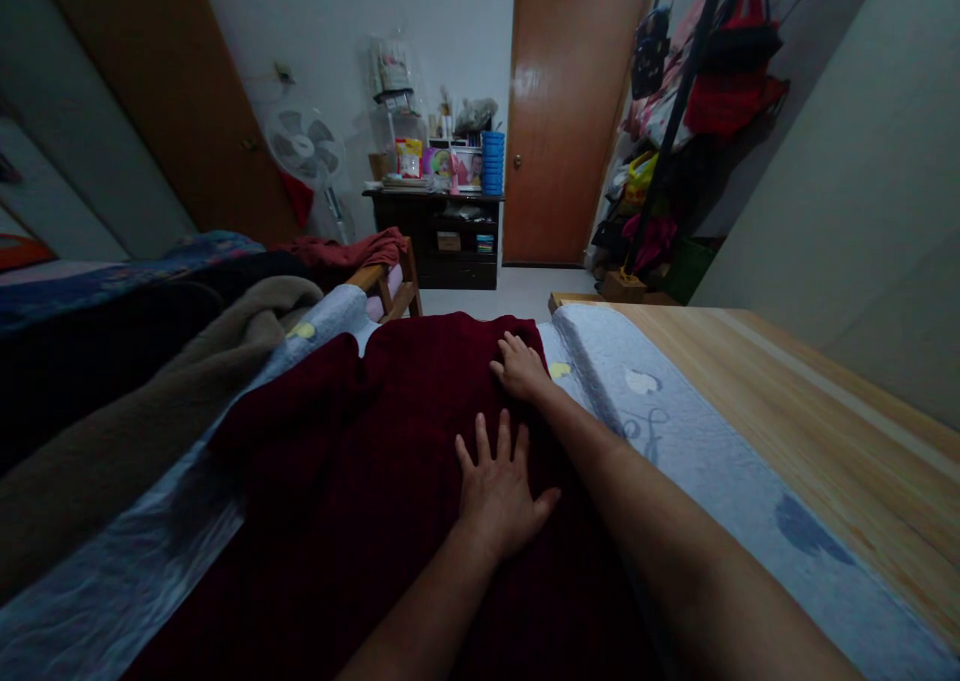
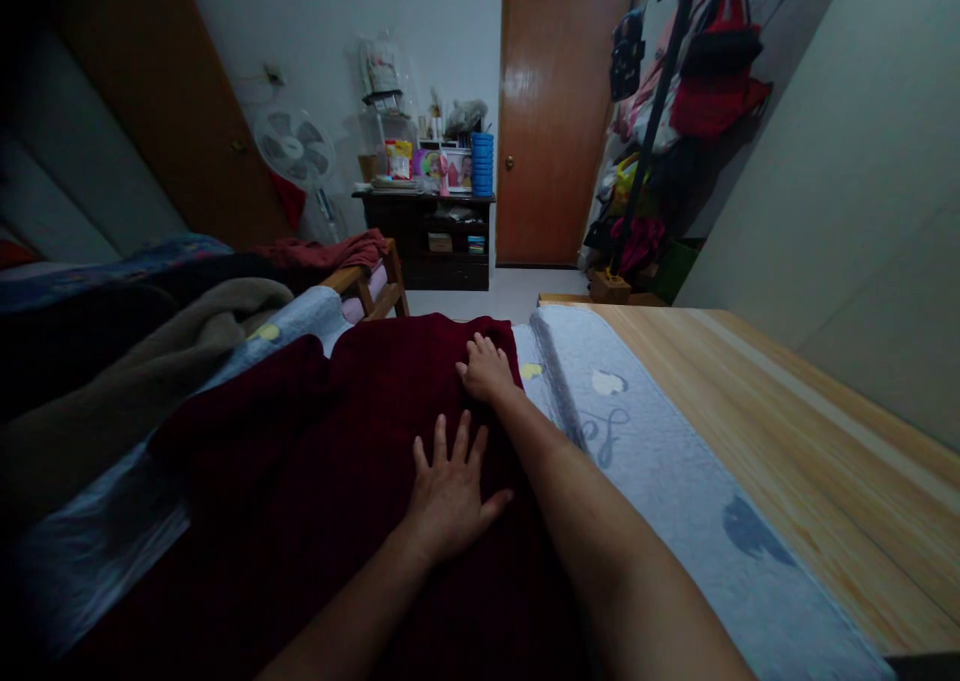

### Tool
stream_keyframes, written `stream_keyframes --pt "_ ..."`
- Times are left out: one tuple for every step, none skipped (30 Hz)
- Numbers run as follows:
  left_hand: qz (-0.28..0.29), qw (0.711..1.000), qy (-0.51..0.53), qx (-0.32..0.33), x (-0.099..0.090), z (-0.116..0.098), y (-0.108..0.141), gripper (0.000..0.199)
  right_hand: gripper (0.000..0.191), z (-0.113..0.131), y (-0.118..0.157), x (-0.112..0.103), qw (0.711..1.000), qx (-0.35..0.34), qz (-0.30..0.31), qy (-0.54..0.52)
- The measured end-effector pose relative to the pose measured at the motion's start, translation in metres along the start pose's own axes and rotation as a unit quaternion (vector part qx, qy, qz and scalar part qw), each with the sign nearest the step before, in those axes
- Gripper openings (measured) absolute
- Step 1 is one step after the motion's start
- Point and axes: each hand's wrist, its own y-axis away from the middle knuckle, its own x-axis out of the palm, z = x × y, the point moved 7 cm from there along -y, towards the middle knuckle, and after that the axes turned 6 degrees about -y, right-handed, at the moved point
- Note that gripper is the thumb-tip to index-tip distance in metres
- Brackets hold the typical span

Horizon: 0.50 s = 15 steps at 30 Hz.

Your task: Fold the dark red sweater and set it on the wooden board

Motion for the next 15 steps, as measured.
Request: stream_keyframes --pt "-0.001 1.0 -0.005 -0.002 0.001 0.0 0.0 0.094 0.061 -0.001 0.001 0.004 1.0 -0.007 0.006 -0.003" --pt "-0.003 1.0 -0.009 -0.003 0.002 0.0 0.0 0.096 0.062 -0.005 0.001 0.009 1.0 -0.005 0.013 -0.004" --pt "-0.004 1.0 -0.012 -0.003 0.004 0.0 0.0 0.096 0.063 -0.01 0.001 0.012 1.0 0.001 0.016 -0.003" --pt "-0.006 1.0 -0.014 -0.001 0.004 0.0 0.0 0.096 0.064 -0.015 -0.001 0.015 1.0 0.004 0.016 -0.002" --pt "-0.007 1.0 -0.015 -0.001 0.005 0.0 0.0 0.095 0.064 -0.019 -0.003 0.016 1.0 0.003 0.015 0.0" --pt "-0.008 1.0 -0.016 -0.001 0.006 0.0 0.0 0.095 0.064 -0.022 -0.005 0.017 1.0 -0.002 0.013 0.002" --pt "-0.009 1.0 -0.017 -0.001 0.006 0.0 0.0 0.094 0.064 -0.024 -0.008 0.017 1.0 -0.008 0.01 0.005" --pt "-0.011 1.0 -0.016 -0.001 0.006 0.0 0.0 0.093 0.063 -0.025 -0.01 0.016 1.0 -0.016 0.006 0.007" --pt "-0.013 1.0 -0.015 0.0 0.006 0.0 0.0 0.093 0.062 -0.024 -0.012 0.015 1.0 -0.023 0.0 0.009" --pt "-0.015 1.0 -0.014 -0.001 0.005 0.0 0.0 0.092 0.061 -0.024 -0.013 0.013 1.0 -0.028 -0.007 0.01" --pt "-0.016 1.0 -0.013 -0.001 0.005 0.0 0.001 0.092 0.058 -0.023 -0.013 0.011 0.999 -0.033 -0.017 0.009" --pt "-0.017 1.0 -0.013 -0.002 0.005 0.0 0.001 0.092 0.056 -0.021 -0.012 0.01 0.999 -0.038 -0.028 0.007" --pt "-0.017 1.0 -0.013 -0.002 0.005 0.0 0.001 0.092 0.054 -0.02 -0.011 0.008 0.998 -0.042 -0.037 0.004" --pt "-0.016 1.0 -0.012 -0.002 0.004 0.0 0.001 0.092 0.052 -0.018 -0.008 0.007 0.998 -0.044 -0.045 0.001" --pt "-0.014 1.0 -0.011 -0.002 0.004 0.0 0.001 0.092 0.05 -0.017 -0.005 0.007 0.998 -0.045 -0.049 -0.002"
